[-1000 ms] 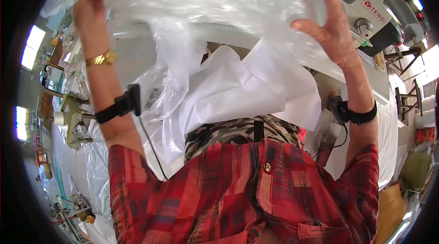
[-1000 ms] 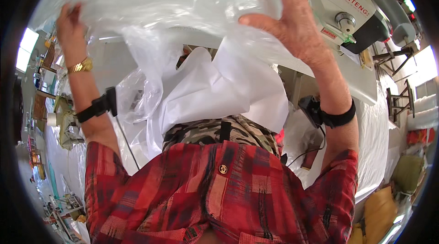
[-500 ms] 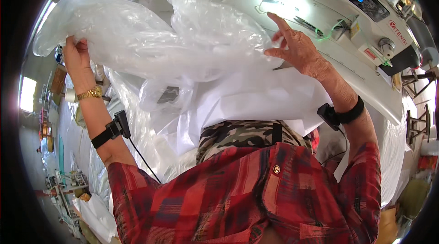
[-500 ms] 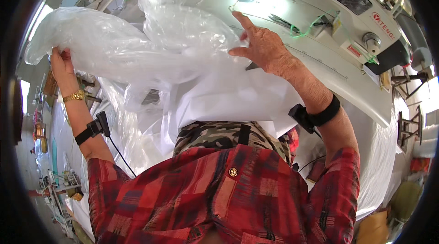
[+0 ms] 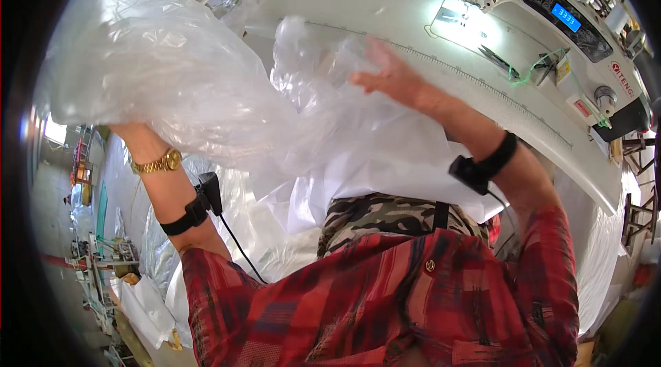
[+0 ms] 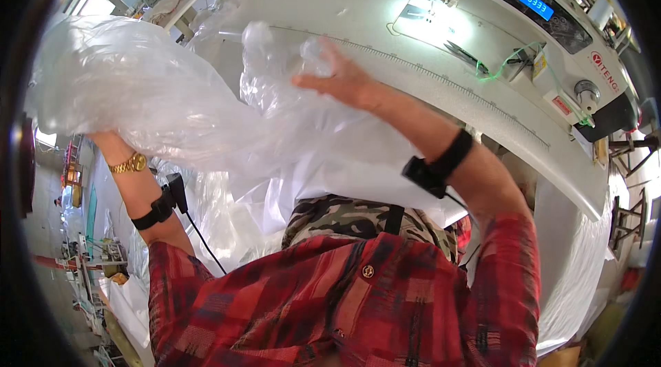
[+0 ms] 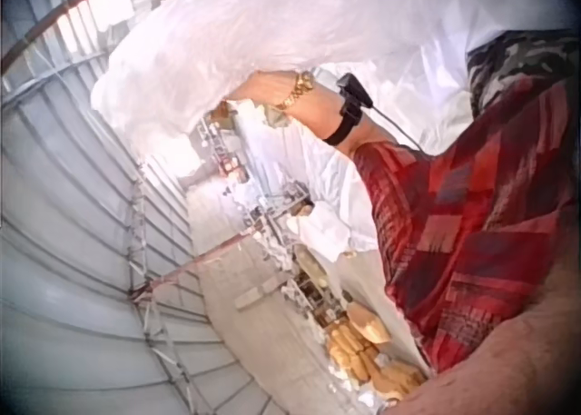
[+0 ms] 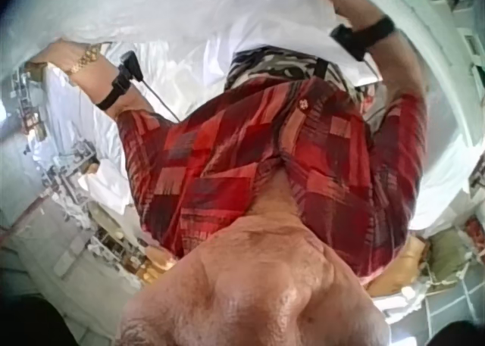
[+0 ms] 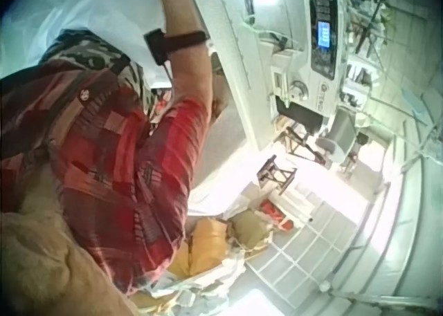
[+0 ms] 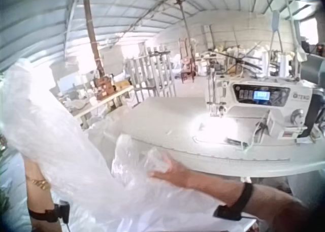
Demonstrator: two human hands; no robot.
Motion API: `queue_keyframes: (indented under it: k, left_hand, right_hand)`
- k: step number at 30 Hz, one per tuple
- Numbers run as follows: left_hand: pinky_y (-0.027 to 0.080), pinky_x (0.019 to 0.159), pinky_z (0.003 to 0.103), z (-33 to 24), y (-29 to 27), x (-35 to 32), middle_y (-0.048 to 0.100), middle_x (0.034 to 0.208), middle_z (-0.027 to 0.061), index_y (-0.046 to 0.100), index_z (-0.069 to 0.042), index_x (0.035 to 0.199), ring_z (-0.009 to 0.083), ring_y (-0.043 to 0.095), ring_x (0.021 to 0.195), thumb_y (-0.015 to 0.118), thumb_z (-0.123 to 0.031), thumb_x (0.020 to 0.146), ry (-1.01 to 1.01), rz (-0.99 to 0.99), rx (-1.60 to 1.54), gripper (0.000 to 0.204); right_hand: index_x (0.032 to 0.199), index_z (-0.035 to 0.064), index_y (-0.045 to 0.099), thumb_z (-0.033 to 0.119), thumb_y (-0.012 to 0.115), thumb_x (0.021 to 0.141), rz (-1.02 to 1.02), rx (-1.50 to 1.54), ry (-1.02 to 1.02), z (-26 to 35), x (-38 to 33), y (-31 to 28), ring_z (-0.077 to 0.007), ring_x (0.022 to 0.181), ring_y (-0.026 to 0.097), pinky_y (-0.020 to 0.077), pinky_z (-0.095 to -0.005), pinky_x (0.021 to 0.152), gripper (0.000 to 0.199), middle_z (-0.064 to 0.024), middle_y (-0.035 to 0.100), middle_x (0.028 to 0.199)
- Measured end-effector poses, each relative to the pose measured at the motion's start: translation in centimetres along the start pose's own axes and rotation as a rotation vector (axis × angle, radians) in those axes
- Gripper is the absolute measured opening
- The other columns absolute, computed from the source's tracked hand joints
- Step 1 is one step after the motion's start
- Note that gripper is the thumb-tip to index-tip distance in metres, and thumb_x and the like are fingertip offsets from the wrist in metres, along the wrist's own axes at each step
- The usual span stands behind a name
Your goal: The recorder uses an industrial sewing machine to sew the edges of large white plastic sheets and then organizes and folds the material.
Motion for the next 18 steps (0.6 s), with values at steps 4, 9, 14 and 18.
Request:
queue_keyframes:
  k: [4,9,14,18]
  left_hand:
    - [0.053,0.079,0.031,-1.9,-1.1,0.1,0.067,0.11,0.0113,0.06,0.002,0.115,0.0215,0.066,0.095,0.056,-0.022,0.097,0.077,-0.051,0.041,0.031]
    - [0.052,0.081,0.031,-5.6,-2.5,0.9,0.067,0.112,0.012,0.059,0.003,0.118,0.0215,0.065,0.097,0.056,-0.023,0.097,0.225,-0.126,0.134,0.033]
    - [0.051,0.084,0.031,-8.6,-3.2,2.0,0.066,0.113,0.0128,0.058,0.003,0.12,0.0214,0.065,0.099,0.057,-0.024,0.096,0.333,-0.144,0.234,0.036]
    - [0.05,0.086,0.031,-9.1,-3.0,2.2,0.066,0.114,0.0133,0.057,0.003,0.122,0.0214,0.064,0.1,0.057,-0.025,0.096,0.34,-0.117,0.339,0.038]
  right_hand:
    - [0.15,-0.0048,0.016,0.049,0.08,0.075,0.256,0.066,0.137,-3.1,0.6,8.2,-0.0198,0.062,0.064,0.0542,-0.0314,0.065,0.112,-0.0273,0.057,0.121]
    - [0.109,-0.0032,0.064,0.027,0.072,0.083,0.638,-0.095,0.102,-6.2,-1.8,15.2,-0.0171,0.058,0.063,0.0527,-0.0301,0.059,0.041,-0.0121,0.068,0.077]
    - [0.082,-0.0001,0.066,0.016,0.061,0.094,-0.054,0.279,0.199,-5.6,2.0,4.5,-0.0128,0.061,0.062,0.0527,-0.0259,0.057,0.02,-0.0057,0.065,0.072]
    - [0.105,-0.0022,0.063,0.018,0.065,0.091,-0.113,0.256,-0.069,0.1,4.0,0.6,-0.0173,0.077,0.064,0.0526,-0.029,0.075,0.024,-0.0127,0.066,0.098]
Point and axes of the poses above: each hand's wrist, its own x-axis towards the middle knuckle, its own y-axis out of the palm, z = x × y, the point moved 9 cm from there along x, towards the middle knuckle
